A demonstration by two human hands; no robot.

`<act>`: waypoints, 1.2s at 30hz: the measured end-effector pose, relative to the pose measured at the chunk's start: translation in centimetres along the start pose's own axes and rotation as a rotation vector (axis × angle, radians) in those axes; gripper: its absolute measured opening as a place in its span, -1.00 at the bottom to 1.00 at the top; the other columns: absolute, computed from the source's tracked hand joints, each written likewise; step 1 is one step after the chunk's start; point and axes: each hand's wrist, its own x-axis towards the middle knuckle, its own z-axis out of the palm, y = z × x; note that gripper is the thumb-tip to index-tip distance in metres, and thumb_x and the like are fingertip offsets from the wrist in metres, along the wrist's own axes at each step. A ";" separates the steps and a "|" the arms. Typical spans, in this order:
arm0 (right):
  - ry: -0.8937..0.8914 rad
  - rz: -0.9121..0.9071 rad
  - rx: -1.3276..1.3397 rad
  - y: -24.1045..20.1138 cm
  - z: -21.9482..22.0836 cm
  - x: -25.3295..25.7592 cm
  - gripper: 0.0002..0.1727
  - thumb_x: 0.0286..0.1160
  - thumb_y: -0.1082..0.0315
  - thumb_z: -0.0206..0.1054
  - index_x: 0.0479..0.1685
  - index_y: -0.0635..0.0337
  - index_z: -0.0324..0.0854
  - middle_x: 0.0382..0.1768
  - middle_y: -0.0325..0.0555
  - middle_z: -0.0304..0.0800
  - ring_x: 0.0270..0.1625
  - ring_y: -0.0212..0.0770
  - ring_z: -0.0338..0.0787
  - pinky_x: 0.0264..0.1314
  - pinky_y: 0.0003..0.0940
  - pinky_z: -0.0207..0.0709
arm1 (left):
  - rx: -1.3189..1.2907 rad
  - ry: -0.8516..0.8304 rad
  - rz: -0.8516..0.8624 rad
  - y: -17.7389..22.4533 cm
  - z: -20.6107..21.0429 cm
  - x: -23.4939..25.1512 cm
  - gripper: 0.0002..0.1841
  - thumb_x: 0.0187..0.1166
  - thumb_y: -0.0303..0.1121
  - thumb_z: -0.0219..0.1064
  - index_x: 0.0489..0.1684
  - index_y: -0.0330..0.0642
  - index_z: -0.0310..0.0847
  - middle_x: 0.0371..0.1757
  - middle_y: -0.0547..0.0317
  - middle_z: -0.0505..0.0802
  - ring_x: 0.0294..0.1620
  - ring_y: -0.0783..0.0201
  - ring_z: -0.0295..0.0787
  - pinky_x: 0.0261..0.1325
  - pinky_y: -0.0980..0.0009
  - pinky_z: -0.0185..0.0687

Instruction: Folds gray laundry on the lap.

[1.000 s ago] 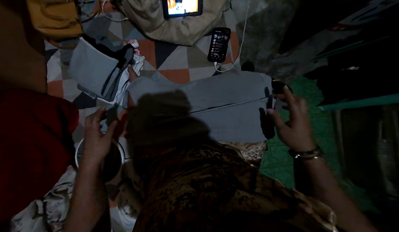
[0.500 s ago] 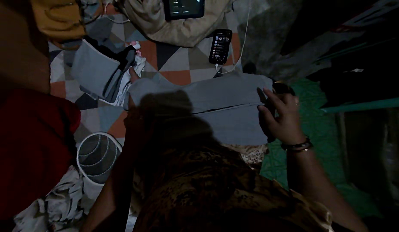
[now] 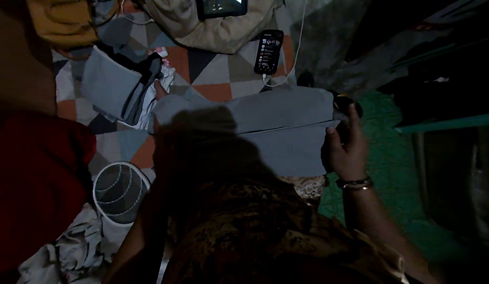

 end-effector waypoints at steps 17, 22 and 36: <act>0.141 -0.431 -0.301 -6.6 2.7 -4.4 -0.29 0.75 -0.05 0.08 0.79 0.13 0.21 0.66 0.39 0.29 0.73 0.34 0.25 0.70 0.29 0.15 | 0.137 -0.011 0.396 5.4 -0.6 -1.6 -0.60 0.74 -0.18 0.16 0.52 0.12 0.59 0.58 0.16 0.65 0.70 0.01 0.38 0.70 -0.07 0.13; -0.145 -0.455 -0.560 -4.9 7.2 -4.9 -0.23 0.70 -0.39 -0.23 0.80 -0.31 0.28 0.84 -0.10 0.15 0.88 0.24 0.00 0.70 0.62 -0.31 | 0.280 -0.437 0.266 4.7 2.9 -2.9 -0.30 0.67 0.32 -0.03 0.79 0.31 0.28 0.86 0.25 0.27 0.87 -0.15 0.01 0.64 -0.55 -0.21; -0.079 -0.288 -0.510 -3.1 3.7 -4.1 -0.10 0.56 -0.54 -0.24 0.85 -0.33 0.18 0.90 0.08 -0.12 0.87 0.45 -0.26 0.58 0.80 -0.49 | -0.280 -0.350 -0.548 -7.0 -1.6 -3.4 0.09 0.47 -0.39 0.48 0.93 -0.11 -0.38 0.80 -0.30 0.22 0.73 -0.20 0.28 0.64 -0.13 0.30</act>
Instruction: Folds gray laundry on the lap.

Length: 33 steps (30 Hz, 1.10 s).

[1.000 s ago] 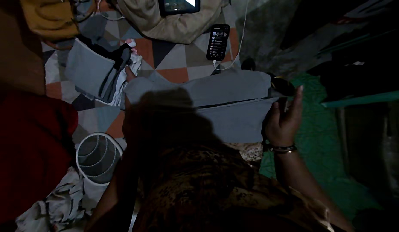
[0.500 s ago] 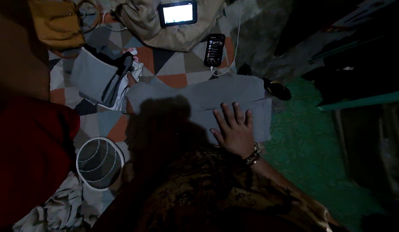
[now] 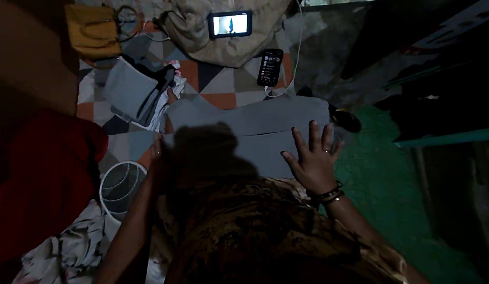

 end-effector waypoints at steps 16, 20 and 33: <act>-0.314 -0.977 0.400 -18.4 0.6 4.7 -0.66 0.64 0.39 0.23 0.30 0.19 0.72 0.15 0.16 0.81 0.21 0.18 0.78 0.25 0.10 0.58 | -0.182 -0.098 -0.024 -3.9 -12.7 -2.5 -0.38 0.49 -0.46 0.37 0.62 0.03 0.41 0.27 0.06 0.71 0.10 0.24 0.65 0.13 0.12 0.60; -0.393 -0.951 0.321 -19.8 0.9 5.1 -0.54 0.72 0.31 0.15 0.57 0.11 0.55 0.30 0.16 0.75 0.27 0.19 0.75 0.24 0.12 0.60 | -0.213 -0.121 0.050 -2.2 -14.2 -3.4 -0.36 0.38 -0.43 0.40 0.58 -0.03 0.44 0.39 0.10 0.70 0.22 0.26 0.69 0.21 0.17 0.66; -0.014 -1.038 0.262 -19.5 4.0 4.3 -0.58 0.61 0.35 0.24 0.43 0.16 0.67 0.07 0.01 0.85 0.01 0.05 0.83 -0.09 -0.06 0.69 | -0.794 -0.161 0.260 0.0 -15.6 -2.6 -0.08 0.23 -0.24 0.63 0.71 0.44 0.25 0.34 0.47 0.80 0.07 0.47 0.85 0.03 0.51 0.82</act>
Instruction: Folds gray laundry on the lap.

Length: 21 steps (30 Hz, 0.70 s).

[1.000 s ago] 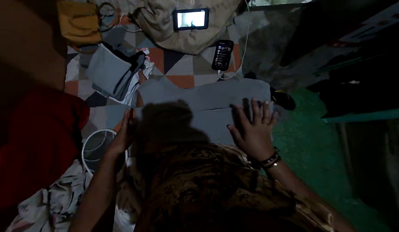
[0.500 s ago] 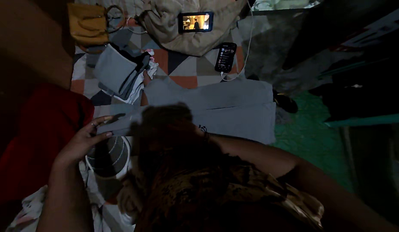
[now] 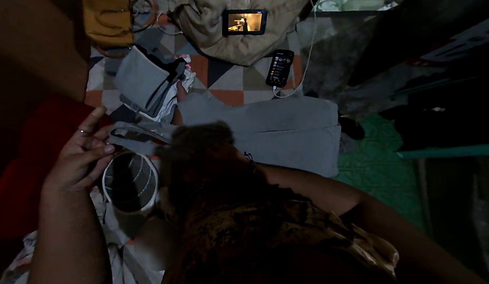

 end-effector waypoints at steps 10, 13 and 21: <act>0.115 -0.045 -0.029 0.3 0.0 -0.5 -0.67 0.61 0.34 0.26 0.24 0.13 0.79 0.04 -0.04 0.90 -0.05 -0.01 0.88 -0.15 -0.12 0.71 | 0.413 0.195 -0.073 -0.6 -0.9 -0.7 -0.70 0.44 -0.31 0.39 0.13 0.11 0.63 0.31 0.53 0.75 0.01 0.67 0.71 -0.02 0.67 0.67; 0.172 -0.065 -0.059 0.5 0.2 -0.6 -0.69 0.61 0.34 0.25 0.19 0.11 0.81 -0.04 -0.06 0.90 -0.16 -0.04 0.85 -0.22 -0.15 0.67 | 0.386 0.235 -0.098 -0.8 -0.8 -0.8 -0.54 0.44 -0.34 0.37 0.36 0.10 0.49 0.10 0.57 0.79 -0.10 0.68 0.73 -0.10 0.69 0.68; 0.176 -0.122 -0.054 0.7 -0.1 -0.9 -0.76 0.57 0.37 0.27 -0.01 0.04 0.87 -0.04 -0.11 0.93 -0.19 -0.06 0.85 -0.19 -0.12 0.65 | 0.189 0.247 -0.044 -3.5 -2.1 -1.3 -0.41 0.42 -0.34 0.42 0.50 0.27 0.42 -0.04 0.65 0.82 -0.16 0.64 0.78 -0.10 0.63 0.76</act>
